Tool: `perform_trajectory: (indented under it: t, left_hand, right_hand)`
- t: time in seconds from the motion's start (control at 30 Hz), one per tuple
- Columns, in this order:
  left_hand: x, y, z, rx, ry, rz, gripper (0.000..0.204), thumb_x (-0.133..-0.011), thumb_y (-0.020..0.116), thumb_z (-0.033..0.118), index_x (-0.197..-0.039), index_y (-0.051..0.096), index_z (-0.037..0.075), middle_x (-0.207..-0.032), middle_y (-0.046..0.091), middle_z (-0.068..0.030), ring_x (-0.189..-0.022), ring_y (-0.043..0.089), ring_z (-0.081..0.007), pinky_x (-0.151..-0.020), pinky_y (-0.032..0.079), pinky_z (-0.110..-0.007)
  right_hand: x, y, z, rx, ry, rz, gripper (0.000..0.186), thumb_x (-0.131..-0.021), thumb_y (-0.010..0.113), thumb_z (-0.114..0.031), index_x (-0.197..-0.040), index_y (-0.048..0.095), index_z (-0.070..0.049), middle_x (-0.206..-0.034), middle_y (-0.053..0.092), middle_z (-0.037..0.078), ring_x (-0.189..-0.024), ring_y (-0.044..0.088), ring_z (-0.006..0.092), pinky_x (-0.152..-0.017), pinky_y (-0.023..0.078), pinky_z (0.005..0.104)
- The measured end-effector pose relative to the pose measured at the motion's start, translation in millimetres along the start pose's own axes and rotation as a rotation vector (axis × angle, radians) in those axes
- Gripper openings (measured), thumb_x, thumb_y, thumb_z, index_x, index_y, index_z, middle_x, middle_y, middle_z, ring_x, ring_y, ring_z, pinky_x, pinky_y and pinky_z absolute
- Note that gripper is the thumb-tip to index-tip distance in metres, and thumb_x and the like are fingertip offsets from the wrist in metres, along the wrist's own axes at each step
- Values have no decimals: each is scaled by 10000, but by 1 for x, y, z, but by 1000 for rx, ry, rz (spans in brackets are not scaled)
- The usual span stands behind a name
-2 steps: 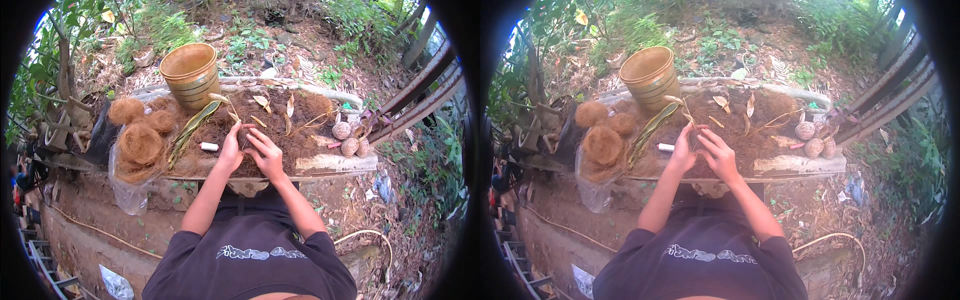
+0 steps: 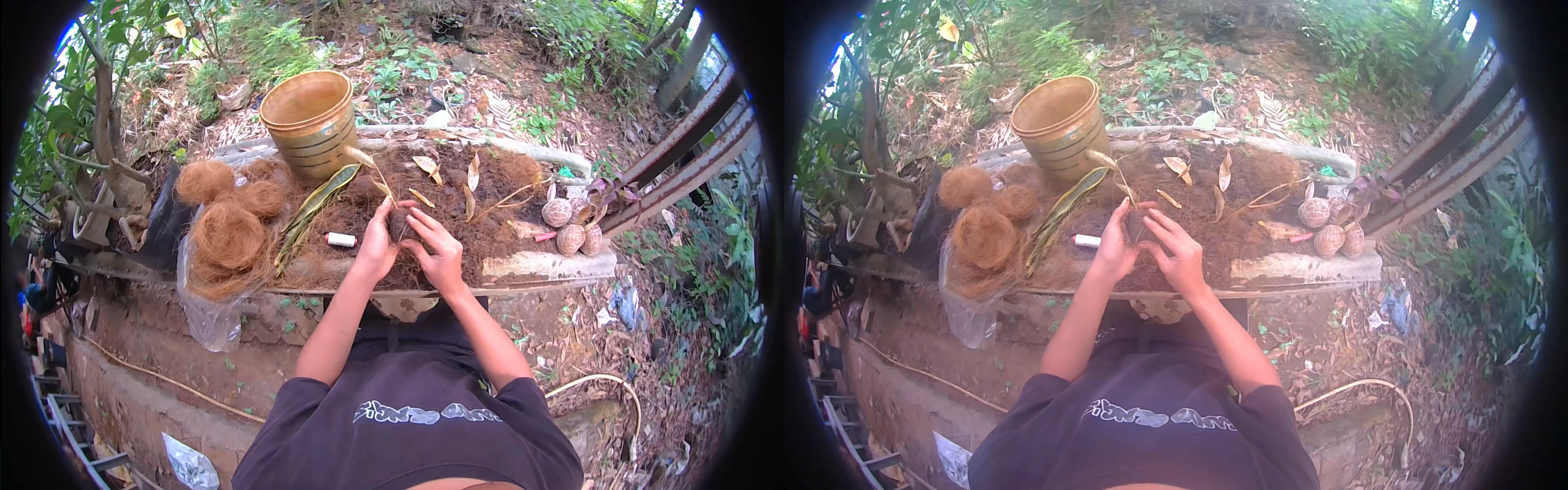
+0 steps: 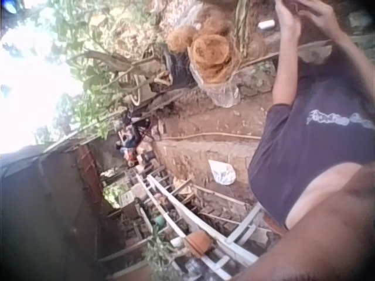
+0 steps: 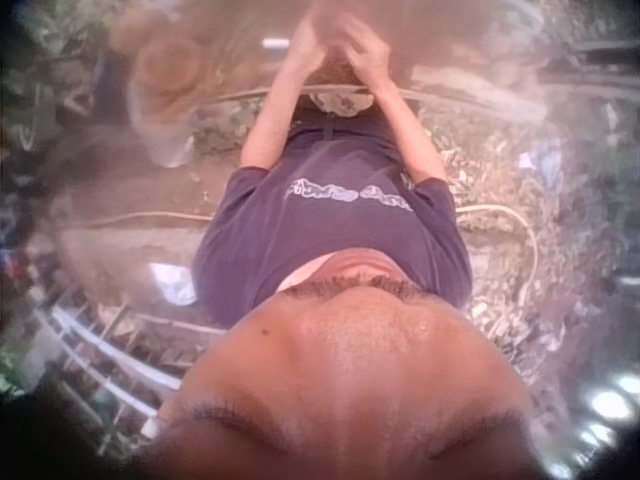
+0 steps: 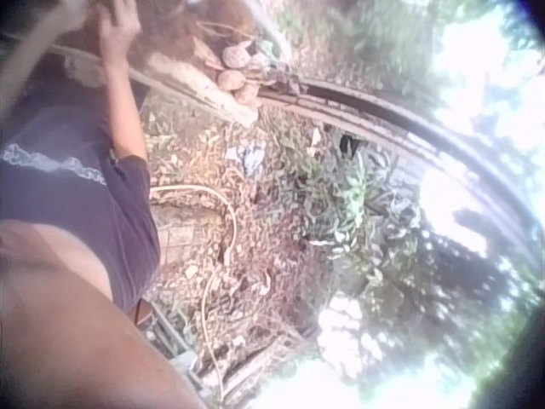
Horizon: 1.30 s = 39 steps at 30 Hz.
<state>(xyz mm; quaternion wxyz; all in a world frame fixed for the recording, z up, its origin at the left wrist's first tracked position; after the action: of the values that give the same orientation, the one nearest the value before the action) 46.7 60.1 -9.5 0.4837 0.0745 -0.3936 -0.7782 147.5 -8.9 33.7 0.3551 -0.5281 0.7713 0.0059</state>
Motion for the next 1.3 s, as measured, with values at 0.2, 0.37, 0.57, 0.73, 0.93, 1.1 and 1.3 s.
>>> perform_trajectory:
  t: [0.2, 0.37, 0.57, 0.73, 0.93, 1.1, 1.3]
  left_hand:
    - [-7, -8, 1, -57, 216, 139, 382, -1049, 394, 375, -1019, 622, 70, -1010, 645, -68, -960, 605, -154, -847, 500, -336]
    - [-14, -16, -7, 101, 81, 141, 320, -1012, 499, 333, -927, 627, 51, -895, 636, -63, -850, 618, -129, -700, 523, -269]
    - [-8, -11, -4, -25, 124, 57, 261, -980, 582, 260, -870, 638, 30, -804, 641, -52, -693, 618, -100, -551, 491, -229]
    - [-13, -18, 0, -110, 162, -1, 233, -978, 592, 235, -851, 631, 43, -768, 615, -21, -693, 593, -90, -596, 483, -235]
    - [-21, -39, 16, -180, 278, 47, 275, -1002, 567, 251, -807, 584, 59, -715, 574, -12, -628, 564, -90, -533, 461, -246]
    - [-24, -51, 31, -366, 380, 39, 321, -1021, 524, 280, -783, 534, 64, -695, 558, -41, -593, 579, -142, -472, 464, -291]
    - [-19, -59, 26, -340, 432, 165, 338, -1029, 516, 280, -787, 554, 46, -714, 588, -39, -620, 583, -121, -515, 465, -275]
  right_hand:
    - [9, 13, 0, -18, -32, 58, 463, -740, 782, -86, -1193, 690, -57, -1269, 636, 152, -1211, 587, 327, -1000, 484, 412]
    - [4, 14, -18, 198, -222, -7, 438, -719, 776, -109, -1152, 718, -90, -1251, 631, 86, -1156, 554, 325, -1003, 461, 428]
    - [-3, 6, -12, 171, -295, -1, 343, -660, 810, -148, -1000, 772, -120, -1013, 720, 5, -1071, 575, 272, -955, 478, 399]
    - [0, 11, -3, 105, -233, 31, 331, -684, 798, -117, -1012, 764, -142, -1055, 725, -12, -1069, 574, 266, -961, 458, 405]
    - [-17, 6, -2, -88, -66, -234, 327, -799, 754, -101, -1124, 730, -94, -1138, 707, 74, -1095, 607, 266, -978, 472, 389]
    - [-18, -29, 49, -46, 344, -186, 246, -910, 661, -139, -1132, 708, -45, -1074, 715, 124, -996, 669, 183, -858, 518, 317]
    - [-5, -6, 42, 220, 307, -302, 209, -896, 663, -170, -1028, 721, -19, -1018, 709, 161, -914, 693, 289, -843, 532, 377]
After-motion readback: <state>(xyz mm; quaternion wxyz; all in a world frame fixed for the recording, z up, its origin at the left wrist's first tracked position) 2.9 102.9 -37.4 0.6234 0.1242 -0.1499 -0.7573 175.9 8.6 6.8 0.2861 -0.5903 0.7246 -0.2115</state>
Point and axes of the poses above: each hand's wrist, its own x-axis away from the middle knuckle, its own y-axis out of the palm, z = x × y, the point moved 7 cm from there along -x, towards the middle knuckle
